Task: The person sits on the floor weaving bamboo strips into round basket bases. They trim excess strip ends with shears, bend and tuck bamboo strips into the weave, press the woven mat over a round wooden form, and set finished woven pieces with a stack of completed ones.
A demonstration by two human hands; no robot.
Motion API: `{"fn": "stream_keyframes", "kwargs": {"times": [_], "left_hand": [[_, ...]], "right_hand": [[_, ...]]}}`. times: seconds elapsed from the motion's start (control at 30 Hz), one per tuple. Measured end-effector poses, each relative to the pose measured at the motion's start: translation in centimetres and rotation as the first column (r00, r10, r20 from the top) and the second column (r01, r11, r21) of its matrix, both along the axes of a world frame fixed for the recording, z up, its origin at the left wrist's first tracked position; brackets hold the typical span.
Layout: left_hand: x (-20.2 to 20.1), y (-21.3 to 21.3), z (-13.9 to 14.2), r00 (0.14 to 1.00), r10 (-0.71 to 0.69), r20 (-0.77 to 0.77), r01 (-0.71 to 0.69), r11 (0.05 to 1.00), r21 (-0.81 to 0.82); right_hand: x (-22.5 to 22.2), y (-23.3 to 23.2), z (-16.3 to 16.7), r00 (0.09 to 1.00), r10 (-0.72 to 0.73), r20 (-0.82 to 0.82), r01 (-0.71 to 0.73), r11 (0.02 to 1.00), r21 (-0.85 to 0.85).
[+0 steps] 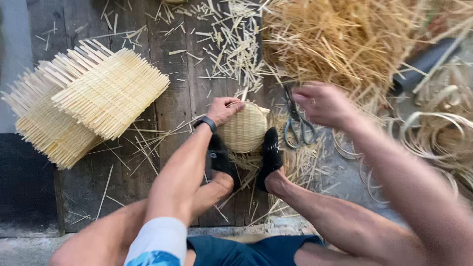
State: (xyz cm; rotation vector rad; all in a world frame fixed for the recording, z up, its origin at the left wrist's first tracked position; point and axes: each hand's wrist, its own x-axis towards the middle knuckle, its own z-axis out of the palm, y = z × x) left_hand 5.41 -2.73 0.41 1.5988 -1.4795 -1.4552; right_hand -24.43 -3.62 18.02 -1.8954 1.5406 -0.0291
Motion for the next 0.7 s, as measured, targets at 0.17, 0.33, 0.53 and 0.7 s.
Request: {"fn": "stream_keyframes", "kwargs": {"times": [0.17,0.33,0.53,0.7], "left_hand": [[-1.0,4.4,5.9,0.972,0.049,0.229,0.125,0.718,-0.685],[-1.5,10.6,5.4,0.800,-0.098,0.592,0.548,0.522,-0.654],[2.0,12.4,1.8,0.803,-0.192,0.563,0.491,0.748,-0.445],[-2.1,8.4,1.6,0.871,0.025,0.491,0.222,0.871,-0.439]], "right_hand": [[-8.2,4.9,5.1,0.905,-0.053,-0.422,0.121,0.983,0.136],[-7.7,7.8,-8.2,0.977,-0.193,-0.090,0.211,0.935,0.286],[-4.6,10.0,-20.7,0.969,-0.241,-0.057,0.215,0.932,-0.292],[-3.9,8.7,-22.1,0.899,-0.437,-0.025,0.436,0.899,-0.040]]}}
